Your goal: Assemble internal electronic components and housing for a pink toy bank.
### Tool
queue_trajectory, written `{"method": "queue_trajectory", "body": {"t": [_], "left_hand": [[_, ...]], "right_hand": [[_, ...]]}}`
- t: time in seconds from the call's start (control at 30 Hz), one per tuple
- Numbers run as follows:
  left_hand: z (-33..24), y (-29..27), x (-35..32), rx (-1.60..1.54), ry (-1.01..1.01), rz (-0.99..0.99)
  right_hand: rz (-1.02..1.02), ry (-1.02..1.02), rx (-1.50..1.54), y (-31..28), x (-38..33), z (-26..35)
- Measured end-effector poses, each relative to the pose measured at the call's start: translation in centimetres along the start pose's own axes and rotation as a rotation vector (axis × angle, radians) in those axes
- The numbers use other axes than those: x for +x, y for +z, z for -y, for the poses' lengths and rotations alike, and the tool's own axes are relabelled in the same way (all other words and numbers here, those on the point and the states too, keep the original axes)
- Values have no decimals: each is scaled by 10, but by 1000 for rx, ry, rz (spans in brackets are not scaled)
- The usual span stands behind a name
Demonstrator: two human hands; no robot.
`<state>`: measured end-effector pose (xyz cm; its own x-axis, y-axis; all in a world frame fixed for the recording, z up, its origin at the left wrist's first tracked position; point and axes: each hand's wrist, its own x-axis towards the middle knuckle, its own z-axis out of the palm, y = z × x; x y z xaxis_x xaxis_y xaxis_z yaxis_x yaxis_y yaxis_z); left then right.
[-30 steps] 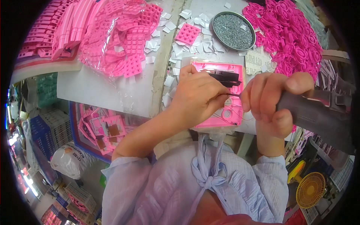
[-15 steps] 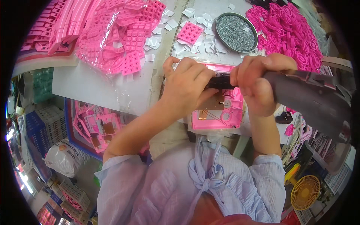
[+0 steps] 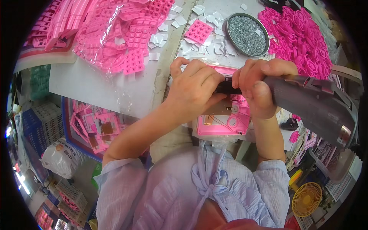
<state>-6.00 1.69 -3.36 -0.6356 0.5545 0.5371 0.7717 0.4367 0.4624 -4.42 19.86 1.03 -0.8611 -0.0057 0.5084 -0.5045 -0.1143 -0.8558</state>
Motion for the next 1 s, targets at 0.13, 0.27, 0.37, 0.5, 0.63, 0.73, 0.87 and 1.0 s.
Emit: {"method": "queue_trajectory", "body": {"t": [0.13,0.27,0.37,0.5,0.63,0.73,0.87,1.0], "left_hand": [[-1,1,-1,1,-5,-2],[-1,4,-3,-3,-1,-6],[-1,6,-4,-10,-2,-12],[-2,5,-3,-30,-9,5],[-6,0,-4,17,-53,5],[-6,-1,-4,42,-73,11],[-3,-5,-4,-18,-94,102],[5,-11,-11,-374,-327,110]], "right_hand": [[18,-12,-33,3,-3,2],[69,3,-73,6,-6,2],[147,25,-147,1,-5,0],[210,57,-151,-6,2,-3],[135,214,15,-16,9,0],[317,349,-525,-42,-2,21],[549,52,-964,-61,-22,15],[501,55,-817,-68,-17,19]]}}
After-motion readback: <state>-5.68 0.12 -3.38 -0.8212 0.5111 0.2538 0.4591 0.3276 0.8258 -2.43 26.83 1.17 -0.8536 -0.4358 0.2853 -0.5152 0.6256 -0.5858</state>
